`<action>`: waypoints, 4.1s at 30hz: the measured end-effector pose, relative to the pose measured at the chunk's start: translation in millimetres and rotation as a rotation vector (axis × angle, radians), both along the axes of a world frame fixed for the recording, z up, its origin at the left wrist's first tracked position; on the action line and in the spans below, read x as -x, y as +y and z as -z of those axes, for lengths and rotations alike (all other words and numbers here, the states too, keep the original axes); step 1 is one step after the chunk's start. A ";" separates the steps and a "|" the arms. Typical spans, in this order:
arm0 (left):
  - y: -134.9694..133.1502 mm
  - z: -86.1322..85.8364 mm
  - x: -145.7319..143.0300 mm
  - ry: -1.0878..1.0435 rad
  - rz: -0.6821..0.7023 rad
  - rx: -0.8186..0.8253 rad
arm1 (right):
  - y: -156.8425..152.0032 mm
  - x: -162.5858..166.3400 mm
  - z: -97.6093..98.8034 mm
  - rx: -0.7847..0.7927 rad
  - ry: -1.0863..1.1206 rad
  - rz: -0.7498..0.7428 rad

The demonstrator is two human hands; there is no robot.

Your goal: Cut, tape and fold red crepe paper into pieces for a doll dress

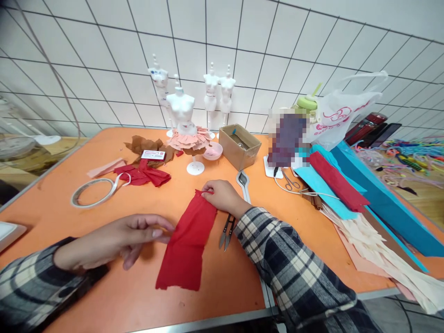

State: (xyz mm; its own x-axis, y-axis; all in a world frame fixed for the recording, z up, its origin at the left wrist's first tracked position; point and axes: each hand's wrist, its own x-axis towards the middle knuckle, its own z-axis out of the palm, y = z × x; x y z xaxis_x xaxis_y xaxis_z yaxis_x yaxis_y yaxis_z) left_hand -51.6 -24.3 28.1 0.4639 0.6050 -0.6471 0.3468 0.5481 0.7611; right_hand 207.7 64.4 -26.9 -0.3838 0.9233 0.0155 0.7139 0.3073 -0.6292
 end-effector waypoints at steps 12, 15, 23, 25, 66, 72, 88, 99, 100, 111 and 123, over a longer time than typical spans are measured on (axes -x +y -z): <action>-1.8 4.8 19.7 0.084 0.166 -0.103 | -1.0 1.0 1.2 -0.009 0.014 -0.003; 22.1 9.3 10.2 0.261 0.039 -0.654 | -2.8 2.1 1.5 -0.019 0.028 -0.010; 91.8 36.6 -49.8 0.546 0.152 -1.170 | -10.3 2.3 -3.5 -0.052 0.033 -0.013; 94.3 40.4 -57.1 0.545 0.156 -1.172 | -10.7 1.8 -4.9 -0.067 0.027 -0.024; 82.4 33.4 -53.5 0.599 0.617 -1.759 | -48.8 -10.9 -28.0 -0.438 -0.655 -0.203; 80.7 26.0 -49.4 0.601 0.712 -1.729 | -50.2 -13.8 -34.2 -0.420 -0.648 -0.315; 88.3 46.5 -52.1 0.501 0.373 -1.492 | -30.5 3.4 -9.2 -0.313 -0.390 0.012; 93.3 53.4 -50.9 0.400 0.314 -1.417 | -30.7 -1.6 -4.1 -0.321 -0.185 -0.008; 92.4 52.2 -50.8 0.389 0.319 -1.425 | -29.9 -1.4 -2.9 -0.317 -0.174 -0.015; 86.4 48.8 -49.1 0.424 0.233 -1.295 | -34.3 1.0 -7.0 -0.378 -0.185 -0.059; 85.4 45.7 -56.3 0.561 0.192 -1.242 | -37.1 5.2 -9.3 -0.306 -0.257 -0.014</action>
